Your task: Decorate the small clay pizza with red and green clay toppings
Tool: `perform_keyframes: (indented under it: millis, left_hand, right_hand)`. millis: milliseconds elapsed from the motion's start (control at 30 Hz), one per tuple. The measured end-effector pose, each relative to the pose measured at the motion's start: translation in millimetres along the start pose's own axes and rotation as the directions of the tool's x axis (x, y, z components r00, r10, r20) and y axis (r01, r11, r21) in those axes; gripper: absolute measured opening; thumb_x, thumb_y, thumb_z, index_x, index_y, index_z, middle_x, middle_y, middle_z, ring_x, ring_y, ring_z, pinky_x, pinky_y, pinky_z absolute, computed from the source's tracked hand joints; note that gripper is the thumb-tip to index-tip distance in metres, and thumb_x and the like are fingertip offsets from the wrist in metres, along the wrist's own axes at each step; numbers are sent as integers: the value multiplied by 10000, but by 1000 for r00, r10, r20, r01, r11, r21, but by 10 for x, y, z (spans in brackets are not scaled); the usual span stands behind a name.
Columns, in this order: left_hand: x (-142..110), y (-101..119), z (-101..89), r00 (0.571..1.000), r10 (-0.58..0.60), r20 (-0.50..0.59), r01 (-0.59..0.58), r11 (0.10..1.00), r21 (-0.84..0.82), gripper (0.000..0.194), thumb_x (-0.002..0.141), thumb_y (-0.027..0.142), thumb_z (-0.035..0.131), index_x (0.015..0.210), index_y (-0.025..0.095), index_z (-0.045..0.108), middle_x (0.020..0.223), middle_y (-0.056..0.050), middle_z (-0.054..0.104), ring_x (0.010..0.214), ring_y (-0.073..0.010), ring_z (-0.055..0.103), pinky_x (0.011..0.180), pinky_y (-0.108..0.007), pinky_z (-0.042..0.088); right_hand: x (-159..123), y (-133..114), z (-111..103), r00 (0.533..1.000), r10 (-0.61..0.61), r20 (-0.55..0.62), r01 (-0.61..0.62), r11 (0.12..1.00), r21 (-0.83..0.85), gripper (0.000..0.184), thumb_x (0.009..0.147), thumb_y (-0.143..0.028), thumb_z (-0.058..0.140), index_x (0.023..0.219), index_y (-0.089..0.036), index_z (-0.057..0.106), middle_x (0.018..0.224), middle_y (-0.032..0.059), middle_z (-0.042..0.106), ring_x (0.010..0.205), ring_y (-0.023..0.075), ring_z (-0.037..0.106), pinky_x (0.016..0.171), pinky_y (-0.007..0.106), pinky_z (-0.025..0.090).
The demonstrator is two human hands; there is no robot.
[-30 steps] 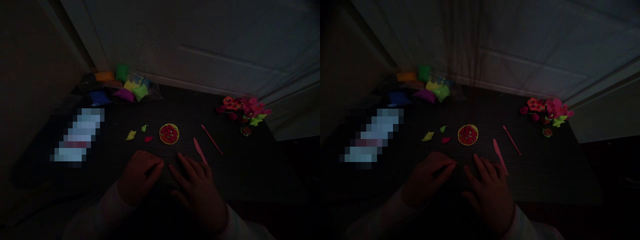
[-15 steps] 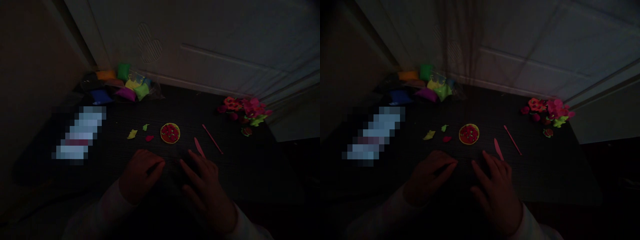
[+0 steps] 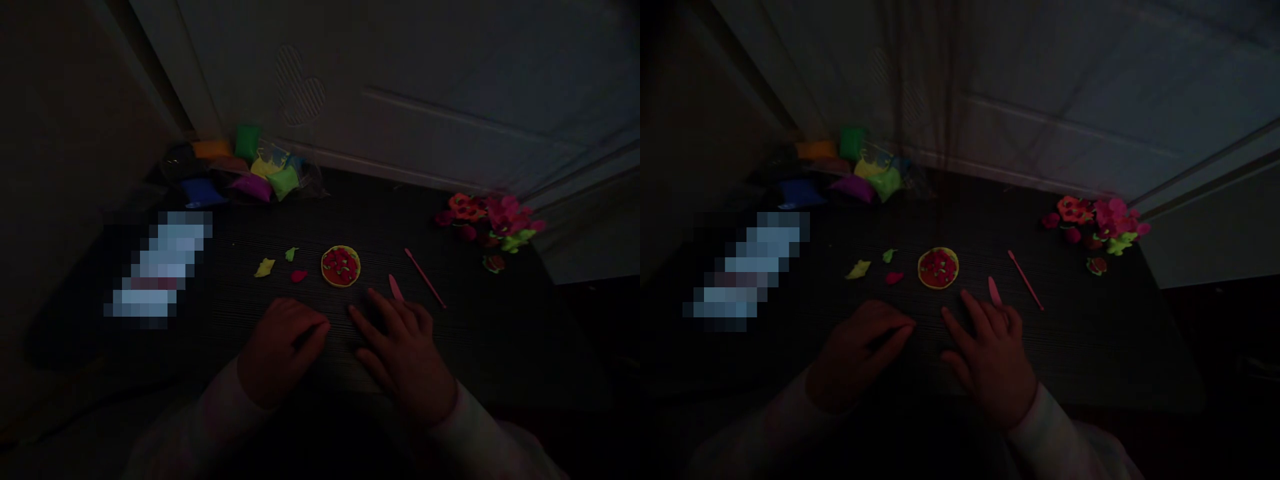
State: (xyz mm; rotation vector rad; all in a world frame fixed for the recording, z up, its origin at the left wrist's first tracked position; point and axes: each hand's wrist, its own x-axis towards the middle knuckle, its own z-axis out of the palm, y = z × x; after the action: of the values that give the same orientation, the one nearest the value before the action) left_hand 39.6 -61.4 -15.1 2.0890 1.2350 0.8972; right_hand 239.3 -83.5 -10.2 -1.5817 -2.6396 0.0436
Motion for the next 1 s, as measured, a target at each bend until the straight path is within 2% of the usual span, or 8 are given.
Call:
perform_keyframes:
  millis: [200, 333, 500, 633, 767, 833, 900, 1000]
  left_hand:
    - [3, 6, 0, 1000, -6, 1, 6, 1000, -7, 117, 780, 179, 495, 771, 173, 612, 713, -3, 649, 685, -131, 577, 673, -286, 435]
    - [1, 14, -11, 1000, -8, 2, 8, 1000, -12, 114, 780, 176, 496, 775, 170, 610, 722, -6, 650, 692, -132, 576, 678, -288, 432]
    - [1, 18, -18, 1000, -19, 16, 19, 1000, -16, 110, 778, 171, 500, 772, 165, 609, 721, -10, 651, 695, -134, 575, 679, -286, 423]
    - [3, 11, -12, 1000, -2, 22, 2, 1000, -14, 101, 778, 163, 504, 776, 160, 605, 723, -7, 651, 695, -131, 574, 678, -283, 417]
    - [-4, 2, -10, 1000, -13, 13, 13, 1000, -12, 102, 778, 163, 507, 777, 156, 608, 723, -9, 650, 693, -131, 571, 677, -284, 418]
    - [-8, 1, -10, 1000, -16, 12, 16, 1000, -11, 101, 778, 163, 507, 776, 157, 608, 720, -6, 647, 691, -129, 569, 675, -282, 418]
    - [-11, 1, -9, 1000, -10, 4, 10, 1000, -18, 98, 778, 164, 508, 776, 158, 606, 718, -3, 644, 692, -126, 567, 678, -279, 419]
    - [-13, 0, -7, 1000, -1, -3, 1, 1000, -30, 93, 775, 163, 512, 772, 156, 605, 714, -1, 643, 691, -122, 568, 680, -276, 419]
  right_hand:
    - [-38, 11, -8, 991, -107, 76, 111, 992, -52, 514, 777, -477, 461, 1257, -307, 392, 1357, 97, 345, 1141, 286, 366, 896, 480, 228]
    - [-39, 19, -22, 994, -89, 59, 93, 994, -54, 518, 766, -483, 471, 1246, -295, 414, 1360, 105, 337, 1182, 297, 324, 910, 478, 223]
    - [-57, -6, -18, 982, -160, 99, 164, 986, -32, 557, 769, -488, 459, 1284, -311, 343, 1378, 90, 310, 1197, 278, 316, 928, 474, 200]
    - [-70, -18, -27, 991, -89, 97, 92, 995, -28, 561, 762, -456, 487, 1281, -284, 356, 1379, 123, 293, 1213, 299, 287, 922, 490, 214]
    - [-108, -11, -70, 985, -157, 67, 153, 986, 64, 540, 780, -412, 483, 1277, -240, 364, 1379, 144, 266, 1207, 293, 295, 918, 484, 248]
    - [-125, -6, -87, 995, -98, -20, 99, 988, 121, 461, 800, -333, 479, 1239, -206, 415, 1349, 145, 310, 1191, 281, 321, 903, 460, 287]
    - [-124, -15, -89, 994, 33, -109, -13, 983, 184, 347, 815, -257, 467, 1153, -184, 497, 1256, 132, 428, 1131, 261, 391, 871, 430, 331]
    - [-84, -77, -69, 978, 164, -127, -122, 951, 284, 231, 801, -250, 506, 1012, -201, 585, 1041, 79, 576, 968, 219, 504, 817, 397, 363]
